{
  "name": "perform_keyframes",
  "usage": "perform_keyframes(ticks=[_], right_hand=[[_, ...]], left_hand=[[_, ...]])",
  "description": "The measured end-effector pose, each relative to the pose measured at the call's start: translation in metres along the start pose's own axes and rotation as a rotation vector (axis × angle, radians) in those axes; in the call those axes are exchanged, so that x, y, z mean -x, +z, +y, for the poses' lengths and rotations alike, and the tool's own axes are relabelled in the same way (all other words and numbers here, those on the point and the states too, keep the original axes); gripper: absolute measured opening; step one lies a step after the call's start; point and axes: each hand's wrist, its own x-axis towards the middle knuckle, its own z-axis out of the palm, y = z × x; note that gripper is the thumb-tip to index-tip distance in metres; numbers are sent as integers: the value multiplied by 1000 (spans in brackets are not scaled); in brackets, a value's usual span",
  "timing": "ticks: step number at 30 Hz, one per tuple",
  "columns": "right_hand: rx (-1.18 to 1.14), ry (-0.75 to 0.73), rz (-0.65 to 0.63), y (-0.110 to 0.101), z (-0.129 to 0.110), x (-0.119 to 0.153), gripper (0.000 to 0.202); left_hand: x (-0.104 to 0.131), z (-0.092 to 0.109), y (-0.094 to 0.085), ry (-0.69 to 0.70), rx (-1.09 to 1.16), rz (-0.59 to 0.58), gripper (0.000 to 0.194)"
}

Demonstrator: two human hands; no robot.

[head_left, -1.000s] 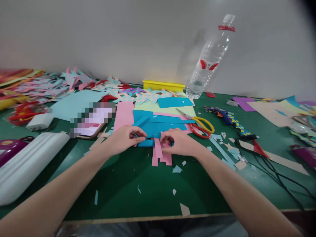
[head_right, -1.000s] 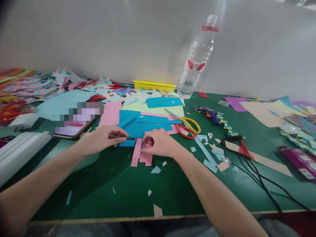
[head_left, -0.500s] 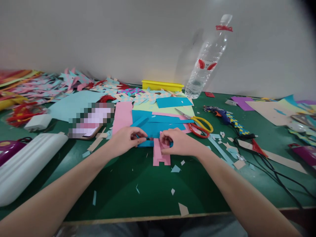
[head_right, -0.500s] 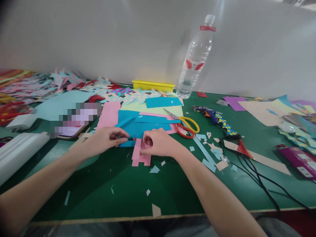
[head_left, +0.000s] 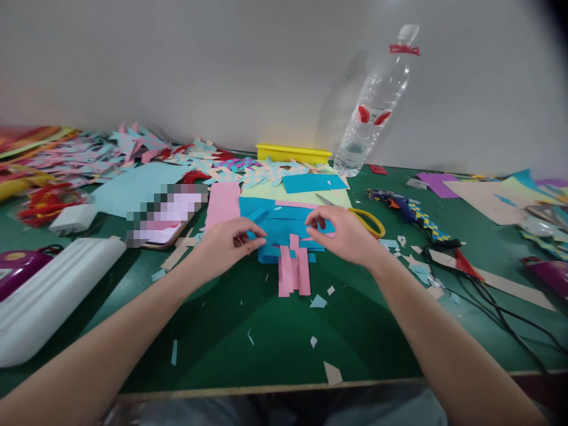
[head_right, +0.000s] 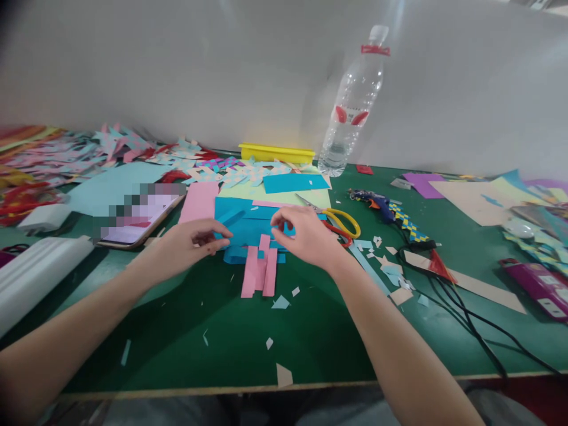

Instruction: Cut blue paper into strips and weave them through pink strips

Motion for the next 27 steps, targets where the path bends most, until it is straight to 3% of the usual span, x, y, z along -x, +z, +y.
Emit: perform_keyframes(ticks=[3,5,10,12,14,17,21,27], right_hand=[[199,-49,159,-9,-5,2,10],[243,-30,173,-15,-8,4,13],[256,26,-115,-16,-6,10,41],[235,45,-89,-5,-1,14,42],[202,95,59,8,3,17,35],[186,63,134,22,6,20,28],[141,-53,34,24,6,21,40],[106,-98,-96,24,11,20,68]], left_hand=[[0,4,-3,94,-135,78,26],[2,6,-6,143,-235,94,27],[13,7,-8,292,-568,105,33],[18,3,-4,306,-568,140,34],[21,-3,1,308,-533,203,33],[22,-12,7,310,-467,189,32],[17,-17,6,293,-407,168,40],[13,-18,6,321,-373,86,41]])
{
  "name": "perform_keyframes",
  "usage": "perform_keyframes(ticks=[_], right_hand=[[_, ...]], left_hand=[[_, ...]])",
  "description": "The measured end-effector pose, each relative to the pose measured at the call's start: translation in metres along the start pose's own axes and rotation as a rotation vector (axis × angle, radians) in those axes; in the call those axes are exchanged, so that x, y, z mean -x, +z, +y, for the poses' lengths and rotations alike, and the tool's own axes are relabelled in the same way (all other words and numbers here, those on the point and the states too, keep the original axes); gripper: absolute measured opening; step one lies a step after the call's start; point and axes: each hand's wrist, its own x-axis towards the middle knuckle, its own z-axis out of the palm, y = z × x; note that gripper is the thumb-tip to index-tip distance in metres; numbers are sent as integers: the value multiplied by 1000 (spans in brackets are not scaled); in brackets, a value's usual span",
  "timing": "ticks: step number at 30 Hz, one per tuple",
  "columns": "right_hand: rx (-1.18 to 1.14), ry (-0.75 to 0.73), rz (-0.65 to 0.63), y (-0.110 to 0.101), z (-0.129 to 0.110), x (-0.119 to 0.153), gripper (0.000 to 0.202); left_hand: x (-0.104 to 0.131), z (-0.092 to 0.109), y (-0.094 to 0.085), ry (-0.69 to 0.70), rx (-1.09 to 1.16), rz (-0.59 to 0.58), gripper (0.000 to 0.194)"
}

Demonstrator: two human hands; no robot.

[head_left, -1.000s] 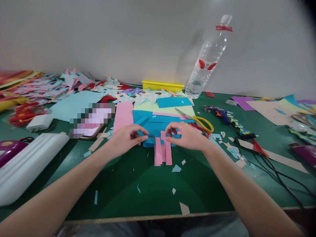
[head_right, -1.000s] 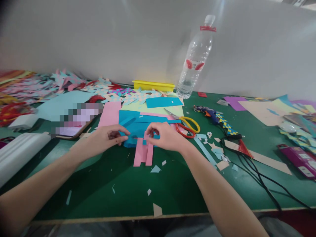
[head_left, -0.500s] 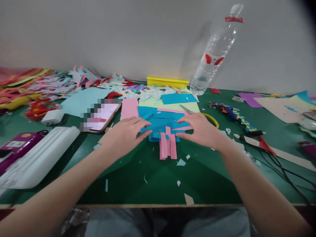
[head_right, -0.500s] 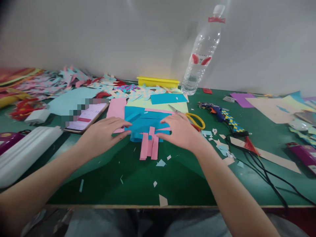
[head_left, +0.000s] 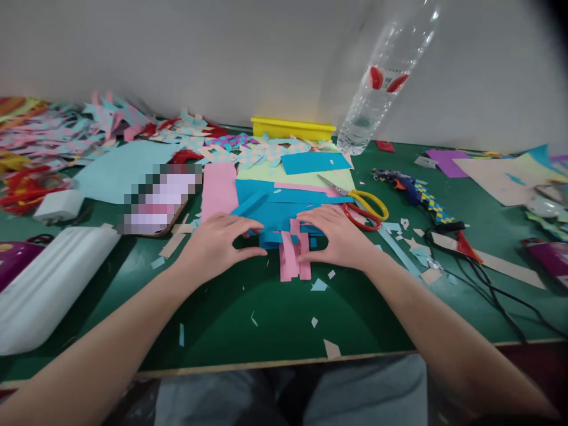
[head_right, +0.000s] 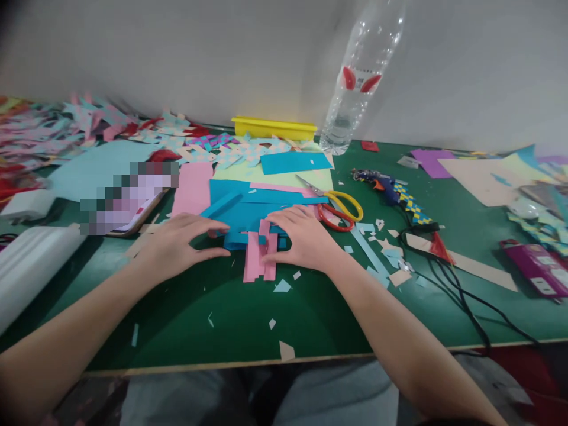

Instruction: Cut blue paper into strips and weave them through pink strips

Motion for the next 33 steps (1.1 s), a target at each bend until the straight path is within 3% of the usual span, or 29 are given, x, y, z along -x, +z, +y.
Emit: perform_keyframes(ticks=[21,27,33], right_hand=[[20,-57,-65,7,-4,-1,64],[31,-42,99,6,-6,-1,30],[166,-26,271,0,-14,0,22]], left_hand=[[-2,4,6,178,-72,-70,29],[1,8,1,191,-74,-18,43],[-3,18,-10,155,-126,124,16]])
